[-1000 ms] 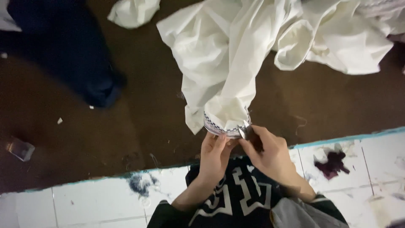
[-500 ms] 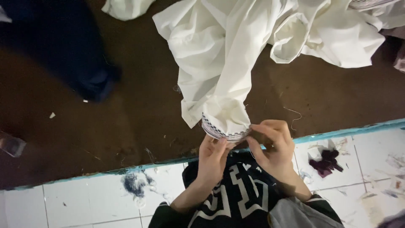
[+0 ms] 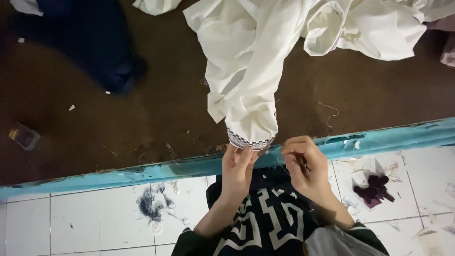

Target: Trimming excess threads from the cuffs and edges of a white garment using thread snips.

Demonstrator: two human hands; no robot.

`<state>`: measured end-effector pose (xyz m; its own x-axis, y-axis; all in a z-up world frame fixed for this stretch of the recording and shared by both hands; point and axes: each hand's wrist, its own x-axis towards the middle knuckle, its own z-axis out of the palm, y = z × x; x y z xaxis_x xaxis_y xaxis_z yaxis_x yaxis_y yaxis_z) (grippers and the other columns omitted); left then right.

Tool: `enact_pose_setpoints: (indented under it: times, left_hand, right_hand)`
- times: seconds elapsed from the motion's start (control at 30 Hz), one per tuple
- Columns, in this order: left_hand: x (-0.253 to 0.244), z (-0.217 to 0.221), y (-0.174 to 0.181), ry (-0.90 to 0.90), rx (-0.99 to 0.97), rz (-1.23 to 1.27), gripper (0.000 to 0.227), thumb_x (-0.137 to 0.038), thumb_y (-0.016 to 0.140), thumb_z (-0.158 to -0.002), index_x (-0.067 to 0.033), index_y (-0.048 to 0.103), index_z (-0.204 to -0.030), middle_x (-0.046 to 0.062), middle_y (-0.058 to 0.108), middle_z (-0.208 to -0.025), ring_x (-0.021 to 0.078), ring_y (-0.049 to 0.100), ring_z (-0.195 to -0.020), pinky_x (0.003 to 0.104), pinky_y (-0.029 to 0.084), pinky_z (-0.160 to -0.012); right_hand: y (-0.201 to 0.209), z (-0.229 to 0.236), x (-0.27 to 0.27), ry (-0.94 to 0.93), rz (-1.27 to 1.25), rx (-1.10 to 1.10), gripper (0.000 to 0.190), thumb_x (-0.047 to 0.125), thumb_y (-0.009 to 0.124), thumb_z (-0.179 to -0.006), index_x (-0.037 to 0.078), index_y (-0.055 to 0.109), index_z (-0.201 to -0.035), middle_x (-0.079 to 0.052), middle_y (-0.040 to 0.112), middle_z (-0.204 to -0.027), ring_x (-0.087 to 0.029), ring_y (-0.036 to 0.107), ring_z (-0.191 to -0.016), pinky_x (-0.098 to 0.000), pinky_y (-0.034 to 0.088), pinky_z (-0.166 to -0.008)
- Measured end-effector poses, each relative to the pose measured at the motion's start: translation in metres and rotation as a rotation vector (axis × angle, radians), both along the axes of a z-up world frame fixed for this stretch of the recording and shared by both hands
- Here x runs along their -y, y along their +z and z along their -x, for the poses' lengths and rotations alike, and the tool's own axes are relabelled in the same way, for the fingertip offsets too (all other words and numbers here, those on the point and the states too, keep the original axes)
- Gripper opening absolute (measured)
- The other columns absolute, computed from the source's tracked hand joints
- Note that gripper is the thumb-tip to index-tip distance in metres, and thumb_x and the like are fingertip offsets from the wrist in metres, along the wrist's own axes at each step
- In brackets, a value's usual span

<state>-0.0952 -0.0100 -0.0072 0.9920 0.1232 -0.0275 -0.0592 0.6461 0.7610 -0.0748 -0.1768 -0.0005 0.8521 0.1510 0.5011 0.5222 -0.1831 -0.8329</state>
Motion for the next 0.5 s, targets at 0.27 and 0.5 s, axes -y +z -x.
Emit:
enact_pose_setpoints:
  times: [0.27,0.5]
  left_hand:
    - [0.007,0.011,0.010,-0.029,-0.043,-0.057,0.067,-0.014,0.058,-0.103,-0.0044,0.025,-0.160,0.007,0.051,-0.118,0.0159,0.059,-0.094,0.049,0.048,-0.105]
    - [0.001,-0.008,0.001,-0.033,0.076,-0.054,0.068,-0.011,0.056,-0.104,-0.0089,0.021,-0.162,0.016,0.032,-0.161,0.0384,0.057,-0.127,0.058,0.044,-0.110]
  right_hand:
    - [-0.001,0.006,-0.010,0.086,0.060,-0.210,0.014,0.013,0.072,-0.091,0.001,0.074,-0.096,-0.008,0.059,-0.053,-0.014,0.039,-0.035,-0.0258,0.034,-0.039]
    - [0.005,0.003,0.007,-0.085,0.127,-0.232,0.029,-0.010,0.063,-0.088,0.003,0.072,-0.114,-0.014,0.073,-0.071,-0.023,0.055,-0.037,-0.0318,0.044,-0.040]
